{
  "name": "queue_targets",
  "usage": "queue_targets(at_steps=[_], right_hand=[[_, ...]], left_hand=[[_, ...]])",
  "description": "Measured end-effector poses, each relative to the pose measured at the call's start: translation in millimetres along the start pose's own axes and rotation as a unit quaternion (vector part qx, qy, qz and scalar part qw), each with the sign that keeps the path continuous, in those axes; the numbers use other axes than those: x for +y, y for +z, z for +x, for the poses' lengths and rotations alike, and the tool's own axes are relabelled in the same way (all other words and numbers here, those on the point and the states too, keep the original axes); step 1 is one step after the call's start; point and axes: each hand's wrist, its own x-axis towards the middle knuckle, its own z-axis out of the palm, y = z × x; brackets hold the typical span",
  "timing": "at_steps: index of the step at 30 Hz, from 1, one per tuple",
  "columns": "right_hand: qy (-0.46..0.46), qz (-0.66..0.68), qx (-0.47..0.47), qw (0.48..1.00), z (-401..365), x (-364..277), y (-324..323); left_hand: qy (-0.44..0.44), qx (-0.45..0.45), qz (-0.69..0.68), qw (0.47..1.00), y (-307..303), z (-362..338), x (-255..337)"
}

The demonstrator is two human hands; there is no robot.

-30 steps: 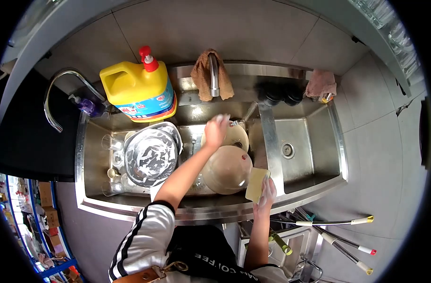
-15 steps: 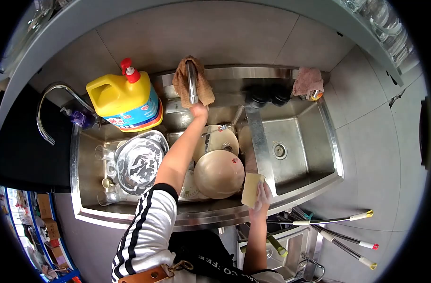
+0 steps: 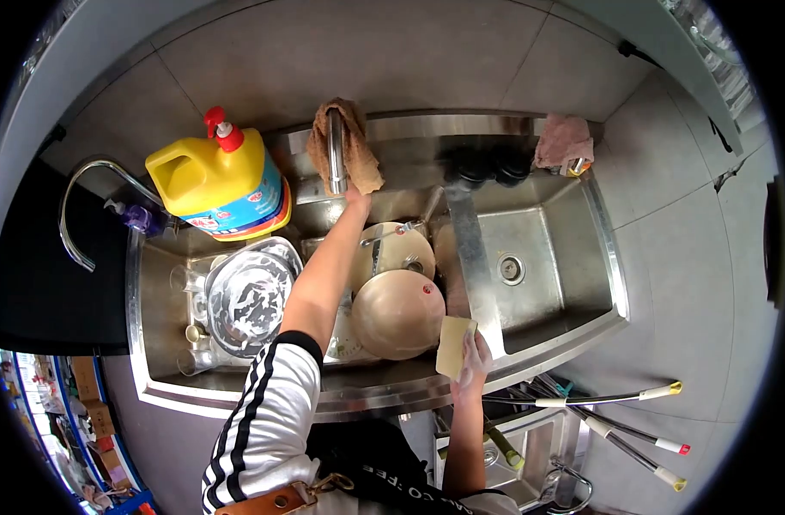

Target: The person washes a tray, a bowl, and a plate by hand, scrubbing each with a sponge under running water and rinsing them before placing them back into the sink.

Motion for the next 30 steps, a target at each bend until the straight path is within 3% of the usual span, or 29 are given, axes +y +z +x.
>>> queue_targets(at_steps=[5, 7, 11, 25, 28, 29, 30], right_hand=[[0.001, 0.0, -0.011, 1.0, 1.0, -1.0, 4.4], [0.004, 0.001, -0.017, 1.0, -0.6, -2.9, 8.3], [-0.008, -0.006, -0.027, 1.0, 1.7, -3.0, 12.6], [-0.012, -0.009, -0.041, 0.999, -0.3, -3.8, 23.0], [-0.022, -0.039, -0.049, 0.998, 2.1, -3.5, 26.9], [-0.01, -0.018, -0.035, 0.999, 1.6, -3.8, 34.7], [0.004, 0.003, -0.022, 1.0, 0.4, -3.4, 41.9]], left_hand=[[-0.013, -0.028, -0.006, 1.0, 0.1, -5.3, 14.3], [-0.019, -0.095, -0.14, 0.985, -6.5, -1.3, 3.2], [-0.105, -0.045, -0.106, 0.988, -13.4, -5.6, -13.5], [0.1, -0.098, -0.106, 0.985, -23.0, 12.8, -59.7], [0.018, -0.067, -0.104, 0.992, -28.6, -0.6, -56.4], [0.031, -0.038, -0.104, 0.993, -24.6, -30.6, -17.3], [0.017, -0.062, -0.108, 0.992, -39.1, -38.6, -27.3]])
